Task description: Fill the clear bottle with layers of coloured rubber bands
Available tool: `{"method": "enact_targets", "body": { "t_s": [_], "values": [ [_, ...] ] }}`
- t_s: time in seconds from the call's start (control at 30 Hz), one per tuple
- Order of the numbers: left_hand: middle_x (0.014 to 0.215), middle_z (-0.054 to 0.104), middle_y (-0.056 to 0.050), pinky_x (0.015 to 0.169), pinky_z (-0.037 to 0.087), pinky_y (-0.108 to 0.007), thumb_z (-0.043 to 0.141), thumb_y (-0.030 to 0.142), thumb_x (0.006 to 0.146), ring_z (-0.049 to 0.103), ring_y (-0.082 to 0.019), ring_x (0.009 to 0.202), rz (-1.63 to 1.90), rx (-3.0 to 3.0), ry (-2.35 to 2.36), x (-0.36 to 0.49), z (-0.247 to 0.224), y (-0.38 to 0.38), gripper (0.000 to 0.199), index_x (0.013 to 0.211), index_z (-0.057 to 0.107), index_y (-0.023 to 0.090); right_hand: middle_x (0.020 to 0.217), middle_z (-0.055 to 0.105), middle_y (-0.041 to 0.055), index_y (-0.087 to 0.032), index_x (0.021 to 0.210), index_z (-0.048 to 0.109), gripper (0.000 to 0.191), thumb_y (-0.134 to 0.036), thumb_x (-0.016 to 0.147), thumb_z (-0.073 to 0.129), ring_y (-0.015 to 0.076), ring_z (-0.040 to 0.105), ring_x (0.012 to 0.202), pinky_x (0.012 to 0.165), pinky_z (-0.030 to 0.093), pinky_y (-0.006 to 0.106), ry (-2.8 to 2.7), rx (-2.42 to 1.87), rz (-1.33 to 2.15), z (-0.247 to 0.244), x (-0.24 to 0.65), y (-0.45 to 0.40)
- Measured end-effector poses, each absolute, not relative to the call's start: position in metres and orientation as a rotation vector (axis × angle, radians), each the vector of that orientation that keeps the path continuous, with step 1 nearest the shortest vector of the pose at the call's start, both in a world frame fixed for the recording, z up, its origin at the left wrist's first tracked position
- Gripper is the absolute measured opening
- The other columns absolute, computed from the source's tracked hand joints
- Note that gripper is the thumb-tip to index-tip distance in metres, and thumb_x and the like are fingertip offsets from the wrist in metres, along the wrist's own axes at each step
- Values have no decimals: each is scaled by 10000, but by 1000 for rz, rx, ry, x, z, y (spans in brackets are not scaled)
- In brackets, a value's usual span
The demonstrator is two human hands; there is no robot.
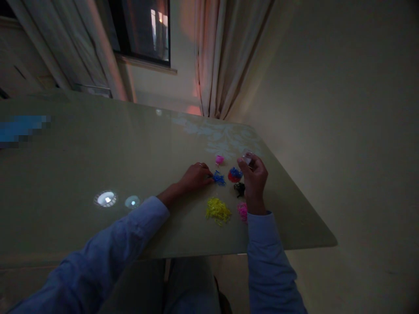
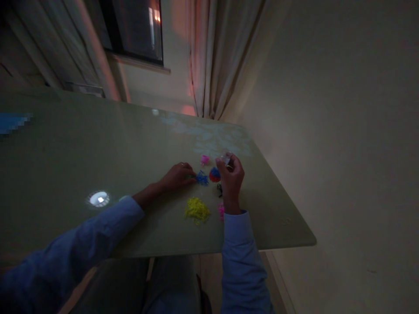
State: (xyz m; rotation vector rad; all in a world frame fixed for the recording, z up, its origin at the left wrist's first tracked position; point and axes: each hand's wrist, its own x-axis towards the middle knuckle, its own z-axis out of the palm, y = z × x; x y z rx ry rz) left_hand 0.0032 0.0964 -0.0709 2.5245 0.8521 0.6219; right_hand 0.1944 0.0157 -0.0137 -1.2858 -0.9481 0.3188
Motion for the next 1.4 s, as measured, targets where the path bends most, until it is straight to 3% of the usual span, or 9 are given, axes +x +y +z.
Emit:
{"method": "enact_targets", "body": {
  "t_s": [0.33, 0.5, 0.7, 0.93, 1.4],
  "values": [
    [1140, 721, -122, 974, 492, -401, 788, 398, 750, 655, -290, 1067, 653, 2409, 697, -15, -65, 106, 362, 1061, 796, 212, 943, 748, 59, -190, 1050, 709, 467, -462, 685, 814, 191, 677, 813, 748, 563, 347, -931, -1291, 318, -15, 195, 16],
    [1148, 719, -171, 956, 482, -437, 739, 432, 822, 653, -329, 1067, 526, 2566, 767, -14, -62, 102, 370, 1070, 804, 164, 943, 747, 63, -186, 1044, 705, 462, -459, 687, 812, 190, 673, 800, 753, 561, 351, -940, -1290, 323, -15, 195, 17],
    [1173, 709, -127, 957, 462, -414, 699, 478, 863, 625, -301, 1087, 501, 2641, 795, -9, -63, 94, 352, 1100, 797, 236, 958, 743, 62, -194, 1067, 700, 453, -473, 721, 786, 188, 672, 807, 741, 557, 341, -972, -1302, 306, -17, 196, 18],
    [1121, 700, -150, 902, 455, -431, 702, 532, 862, 613, -318, 1049, 566, 2662, 953, 1, -61, 82, 402, 1058, 797, 195, 932, 741, 53, -198, 1048, 704, 431, -451, 712, 795, 190, 671, 799, 755, 554, 347, -953, -1286, 330, -16, 194, 18],
    [1040, 720, -129, 865, 465, -392, 620, 332, 956, 630, -273, 987, 526, 2708, 921, 9, -60, 84, 244, 1014, 803, 181, 938, 752, 58, -200, 1034, 709, 437, -447, 687, 807, 197, 680, 799, 769, 561, 365, -944, -1294, 332, -14, 192, 17]
  ]
}}
